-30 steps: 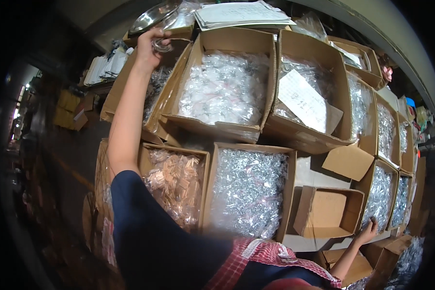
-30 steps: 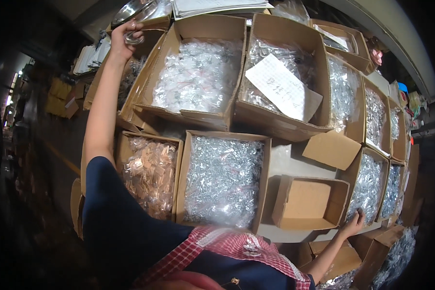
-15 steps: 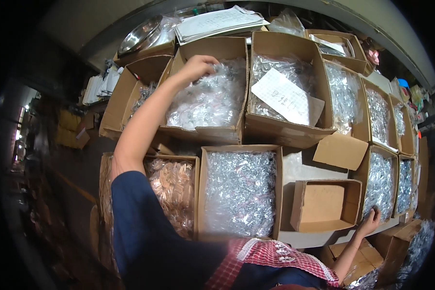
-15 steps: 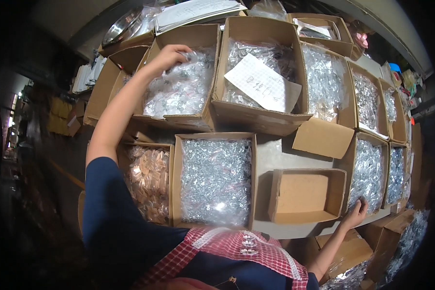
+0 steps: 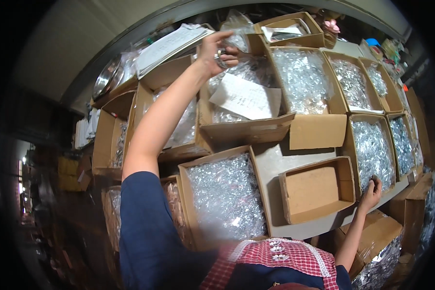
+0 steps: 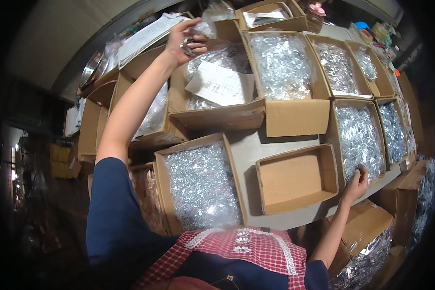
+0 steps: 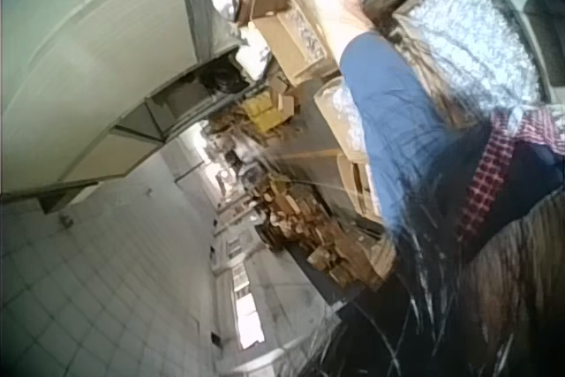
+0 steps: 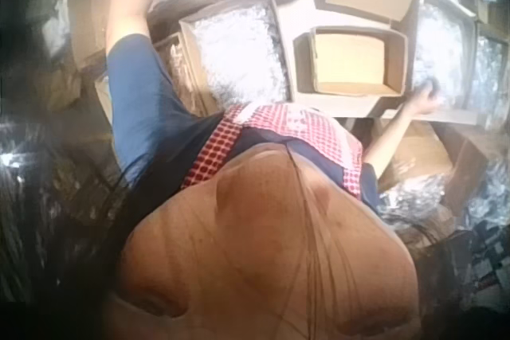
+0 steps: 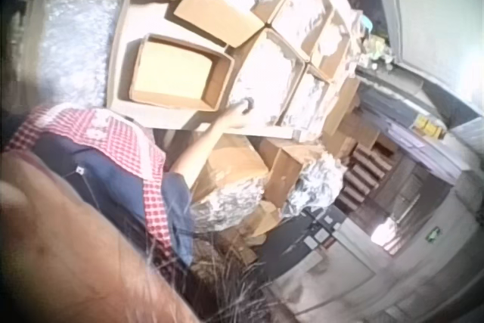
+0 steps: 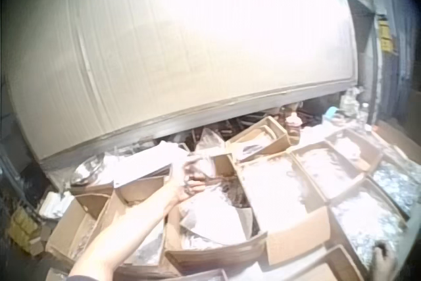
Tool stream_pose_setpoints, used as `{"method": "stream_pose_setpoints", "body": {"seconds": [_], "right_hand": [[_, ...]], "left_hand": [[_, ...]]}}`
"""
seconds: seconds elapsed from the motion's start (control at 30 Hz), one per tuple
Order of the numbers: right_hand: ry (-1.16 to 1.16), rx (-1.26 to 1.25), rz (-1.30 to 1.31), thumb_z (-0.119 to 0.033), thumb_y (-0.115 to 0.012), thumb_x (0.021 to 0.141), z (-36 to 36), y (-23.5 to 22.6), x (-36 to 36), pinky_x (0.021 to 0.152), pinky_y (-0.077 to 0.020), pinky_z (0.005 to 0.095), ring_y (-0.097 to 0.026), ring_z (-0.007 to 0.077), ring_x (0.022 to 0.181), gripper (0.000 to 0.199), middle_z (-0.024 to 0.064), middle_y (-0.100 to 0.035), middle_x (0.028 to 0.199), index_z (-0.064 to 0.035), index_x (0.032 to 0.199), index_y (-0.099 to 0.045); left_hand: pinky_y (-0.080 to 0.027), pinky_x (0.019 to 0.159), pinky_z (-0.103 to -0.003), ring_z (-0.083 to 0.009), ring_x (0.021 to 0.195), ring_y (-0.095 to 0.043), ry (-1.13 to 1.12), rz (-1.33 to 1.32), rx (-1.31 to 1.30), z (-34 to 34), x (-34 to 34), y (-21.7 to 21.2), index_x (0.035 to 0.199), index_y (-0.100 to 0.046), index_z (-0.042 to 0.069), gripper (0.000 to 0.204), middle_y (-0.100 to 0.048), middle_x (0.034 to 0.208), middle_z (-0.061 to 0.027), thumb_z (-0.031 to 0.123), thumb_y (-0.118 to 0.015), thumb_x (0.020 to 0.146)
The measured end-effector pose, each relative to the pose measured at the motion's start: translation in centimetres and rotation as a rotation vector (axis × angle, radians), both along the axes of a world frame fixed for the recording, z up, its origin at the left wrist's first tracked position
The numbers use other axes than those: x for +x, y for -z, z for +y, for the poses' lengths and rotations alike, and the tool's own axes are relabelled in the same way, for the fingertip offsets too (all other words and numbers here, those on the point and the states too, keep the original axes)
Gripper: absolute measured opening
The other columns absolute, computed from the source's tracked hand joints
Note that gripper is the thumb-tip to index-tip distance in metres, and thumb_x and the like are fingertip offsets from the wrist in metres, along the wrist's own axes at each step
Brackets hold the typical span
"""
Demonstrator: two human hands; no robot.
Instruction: The person sorts small metal components into cardboard boxes on a table, using a digital scale to weigh some items and reaching into large bins on the floor to retrieve more parts.
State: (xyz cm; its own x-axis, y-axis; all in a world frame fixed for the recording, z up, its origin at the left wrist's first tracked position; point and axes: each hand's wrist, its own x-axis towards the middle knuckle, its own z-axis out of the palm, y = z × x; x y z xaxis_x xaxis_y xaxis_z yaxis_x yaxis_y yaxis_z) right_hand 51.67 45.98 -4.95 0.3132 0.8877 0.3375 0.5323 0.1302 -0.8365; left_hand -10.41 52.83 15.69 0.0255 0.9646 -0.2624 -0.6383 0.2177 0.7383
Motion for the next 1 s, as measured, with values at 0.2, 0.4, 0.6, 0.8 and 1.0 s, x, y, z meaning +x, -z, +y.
{"method": "stream_pose_setpoints", "body": {"seconds": [0.2,0.4,0.6,0.8,1.0], "right_hand": [[0.095,0.012,0.081,-0.009,-0.056,0.091,-0.4,-0.8,-1.3,0.078,-0.0471,0.0238,-0.060,0.0113,0.086,0.019,0.0054,-0.066,0.095,0.0016,0.105,-0.064],[0.090,0.031,0.106,-0.010,-0.057,0.092,-0.8,-1.0,-1.7,0.076,-0.0475,0.0234,-0.061,0.0103,0.084,0.021,0.0051,-0.067,0.094,0.0016,0.108,-0.064],[0.082,0.075,0.102,-0.009,-0.058,0.090,-0.7,-1.0,-2.6,0.071,-0.0485,0.0233,-0.061,0.0102,0.077,0.020,0.0052,-0.068,0.090,0.0022,0.105,-0.065],[0.121,0.094,0.024,-0.013,-0.062,0.086,-0.7,-0.8,-1.8,0.072,-0.0502,0.0284,-0.064,0.0157,0.079,0.020,0.0097,-0.069,0.091,-0.0006,0.101,-0.067],[0.126,0.126,-0.117,-0.016,-0.061,0.083,-1.0,-1.8,-1.7,0.070,-0.0498,0.0297,-0.065,0.0204,0.078,0.017,0.0078,-0.069,0.089,-0.0085,0.096,-0.070]], "left_hand": [[-0.052,0.070,-0.038,-0.0314,0.077,-0.066,0.222,2.021,-0.064,7.6,0.7,6.1,0.082,-0.069,-0.003,0.036,-0.067,0.082,-0.0204,0.031,-0.063,0.072],[-0.052,0.071,-0.037,-0.0302,0.078,-0.067,0.258,2.207,-0.184,7.0,-0.6,8.5,0.088,-0.073,0.003,0.032,-0.069,0.085,-0.0164,0.025,-0.063,0.069],[-0.048,0.062,-0.025,-0.0120,0.065,-0.060,0.074,1.127,-0.067,2.9,-3.4,3.1,0.092,-0.069,0.003,0.023,-0.064,0.069,-0.0041,0.020,-0.063,0.078],[-0.026,0.038,-0.015,-0.0020,0.040,-0.031,0.291,0.281,0.069,-2.2,7.3,-1.6,0.102,-0.060,0.002,0.024,-0.052,0.064,0.0024,0.017,-0.052,0.085],[-0.049,0.070,-0.028,-0.0130,0.083,-0.060,0.958,0.999,0.074,-7.3,24.7,3.5,0.092,-0.068,0.002,0.025,-0.066,0.089,-0.0076,0.025,-0.059,0.083]]}}
